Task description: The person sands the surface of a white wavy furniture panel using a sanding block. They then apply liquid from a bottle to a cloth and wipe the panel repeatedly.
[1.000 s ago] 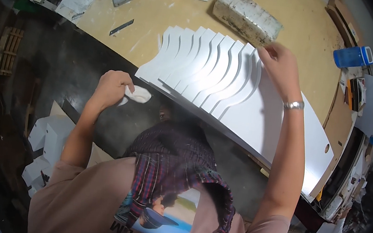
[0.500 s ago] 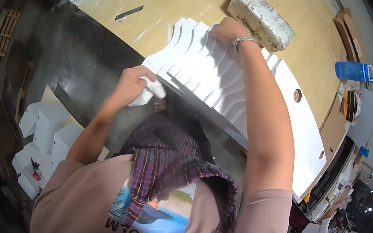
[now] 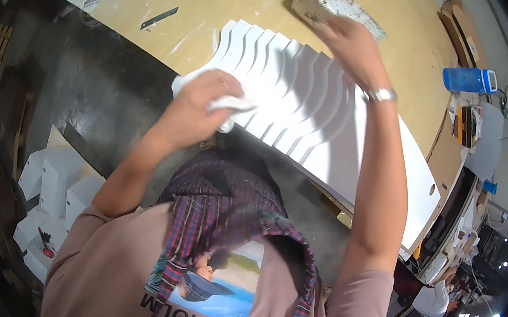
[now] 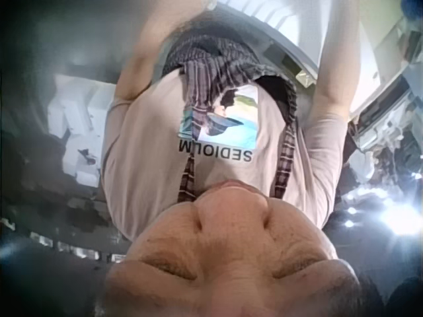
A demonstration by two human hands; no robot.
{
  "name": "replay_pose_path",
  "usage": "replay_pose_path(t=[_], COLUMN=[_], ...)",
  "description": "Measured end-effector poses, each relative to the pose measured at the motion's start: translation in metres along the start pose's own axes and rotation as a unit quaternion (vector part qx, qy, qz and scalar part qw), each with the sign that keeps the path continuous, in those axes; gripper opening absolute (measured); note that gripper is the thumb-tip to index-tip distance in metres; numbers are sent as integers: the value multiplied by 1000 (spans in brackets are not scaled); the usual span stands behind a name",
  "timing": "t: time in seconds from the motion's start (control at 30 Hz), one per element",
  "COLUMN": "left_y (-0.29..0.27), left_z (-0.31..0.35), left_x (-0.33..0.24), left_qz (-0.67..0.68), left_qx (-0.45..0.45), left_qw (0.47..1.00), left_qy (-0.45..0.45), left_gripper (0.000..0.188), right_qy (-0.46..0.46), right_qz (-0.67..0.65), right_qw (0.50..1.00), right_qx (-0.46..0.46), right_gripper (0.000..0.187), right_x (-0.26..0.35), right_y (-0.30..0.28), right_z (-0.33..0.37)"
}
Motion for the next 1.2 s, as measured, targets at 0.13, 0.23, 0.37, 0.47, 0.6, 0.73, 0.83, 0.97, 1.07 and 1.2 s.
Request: replay_pose_path(t=[0.13,0.23,0.37,0.47,0.6,0.73,0.83,0.97,1.07,1.2], left_y=[39,46,49,47,51,40,59,3,-32,0], left_z=[6,-7,-32,-9,-21,-67,-42,14,7,-36], left_x=[6,22,30,15,19,34,22,30,37,-15], left_qz=[-59,-76,-12,-71,-61,-77,-124,-192,-177,-35], left_qx=[44,42,40,29,6,-69,95,249,189,34], left_qw=[997,996,999,997,998,995,986,946,958,998], left_qy=[2,-28,-35,-21,-23,4,56,-84,-123,32], left_gripper=[27,25,24,26,18,26,30,17,19,38], right_qy=[110,132,149,181,156,157,164,166,164,156], right_qz=[-9,79,91,89,80,79,73,62,60,63], right_qw=[994,984,975,972,975,977,977,976,977,978], right_qx=[-17,-88,-136,-117,-137,-121,-116,-126,-125,-124], right_gripper=[54,57,58,57,57,57,57,57,57,56], right_x=[-67,-64,-61,-65,-63,-57,-62,-67,-64,-62], right_y=[-15,-3,-9,-8,-10,-10,-7,-9,-11,-9], right_z=[60,78,84,84,87,81,82,86,87,83])
Point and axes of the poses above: each hand's wrist, its own z-axis away from the middle knuckle, its own y-axis out of the palm, x = y × z, the point moved 7 cm from there along -z, towards the middle knuckle, and after that the axes turned 6 degrees about x, right-handed, at the moved point
